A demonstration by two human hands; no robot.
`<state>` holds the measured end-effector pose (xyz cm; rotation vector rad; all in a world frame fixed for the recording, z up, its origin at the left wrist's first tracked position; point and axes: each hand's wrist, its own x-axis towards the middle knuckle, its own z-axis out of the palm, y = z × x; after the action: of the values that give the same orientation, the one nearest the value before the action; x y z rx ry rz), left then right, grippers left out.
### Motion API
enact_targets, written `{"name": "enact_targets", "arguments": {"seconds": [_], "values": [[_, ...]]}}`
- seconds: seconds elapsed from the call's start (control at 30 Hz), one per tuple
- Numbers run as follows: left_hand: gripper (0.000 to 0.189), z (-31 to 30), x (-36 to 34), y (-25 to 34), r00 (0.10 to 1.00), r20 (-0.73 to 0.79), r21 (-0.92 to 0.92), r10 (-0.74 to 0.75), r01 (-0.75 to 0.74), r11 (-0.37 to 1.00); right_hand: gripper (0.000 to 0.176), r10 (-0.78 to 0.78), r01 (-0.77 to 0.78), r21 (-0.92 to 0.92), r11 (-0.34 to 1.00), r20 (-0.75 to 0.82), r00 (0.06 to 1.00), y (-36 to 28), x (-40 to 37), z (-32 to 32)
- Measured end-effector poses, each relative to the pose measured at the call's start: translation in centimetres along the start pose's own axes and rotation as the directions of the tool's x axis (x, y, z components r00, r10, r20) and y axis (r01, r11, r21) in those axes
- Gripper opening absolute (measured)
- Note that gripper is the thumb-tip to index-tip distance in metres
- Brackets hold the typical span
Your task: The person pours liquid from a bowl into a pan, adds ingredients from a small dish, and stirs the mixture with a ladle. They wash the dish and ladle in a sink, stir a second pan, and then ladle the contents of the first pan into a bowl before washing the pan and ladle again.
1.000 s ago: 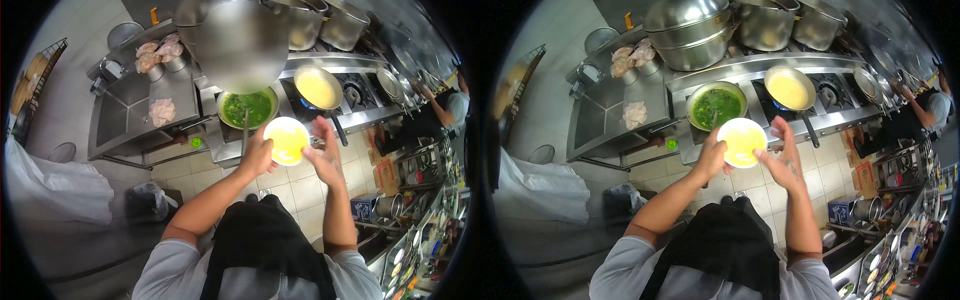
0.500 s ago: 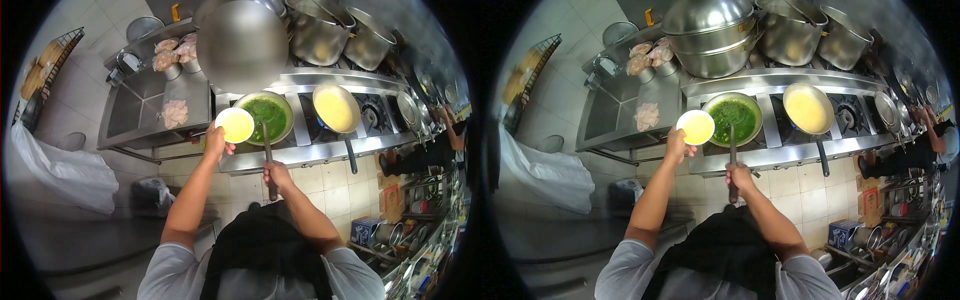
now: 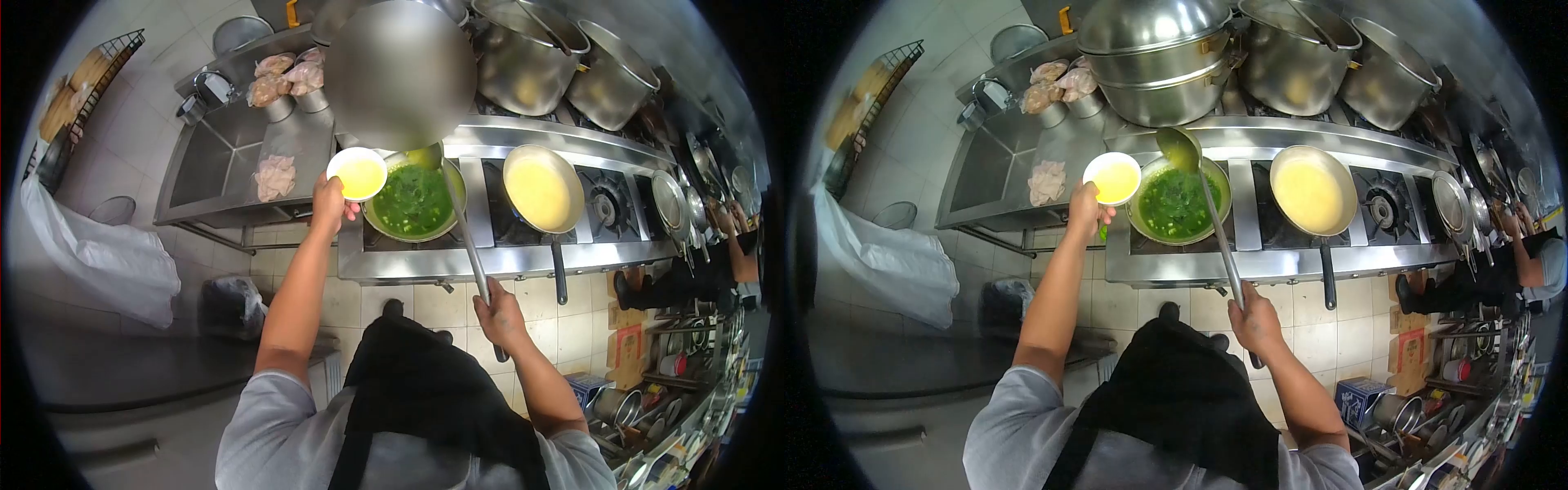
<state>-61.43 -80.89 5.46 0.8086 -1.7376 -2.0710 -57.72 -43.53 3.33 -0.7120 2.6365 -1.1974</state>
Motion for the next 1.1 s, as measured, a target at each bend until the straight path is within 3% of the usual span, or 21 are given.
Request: {"name": "enact_targets", "arguments": {"seconds": [0.03, 0.07, 0.13, 0.2, 0.3, 1.1], "values": [[0.039, 0.1, 0.5, 0.0, 1.0, 0.0, 0.001, 0.0, 0.0, 1.0, 0.024, 0.176, -0.247, 0.339, 0.908, 0.226, 0.958, 0.3, 0.6, -0.3], [0.039, 0.3, 1.1, -0.1, 1.0, -0.008, 0.017, 0.01, -0.01, 1.0, 0.024, 0.179, -0.25, 0.344, 0.905, 0.226, 0.958, 0.2, 1.0, -0.6], [0.038, 0.4, 2.1, -0.5, 1.0, -0.009, 0.038, 0.018, -0.018, 0.999, 0.023, 0.294, -0.594, 0.646, 0.479, 0.52, 0.802, -1.1, 1.4, -1.5], [0.038, 0.7, 3.4, -0.8, 0.999, -0.007, 0.06, 0.051, -0.051, 0.997, 0.023, 0.293, -0.606, 0.657, 0.448, 0.532, 0.794, -1.4, 1.5, -1.4], [0.039, 1.2, 5.0, -1.4, 0.999, -0.015, 0.11, 0.038, -0.036, 0.993, 0.024, 0.261, -0.674, 0.68, 0.289, 0.621, 0.739, -1.7, 1.5, -1.3], [0.045, 1.2, 10.6, -0.8, 0.993, 0.101, 0.293, 0.066, -0.093, 0.952, 0.024, 0.316, -0.695, 0.69, 0.203, 0.625, 0.714, -5.9, 3.8, 0.1]]}}
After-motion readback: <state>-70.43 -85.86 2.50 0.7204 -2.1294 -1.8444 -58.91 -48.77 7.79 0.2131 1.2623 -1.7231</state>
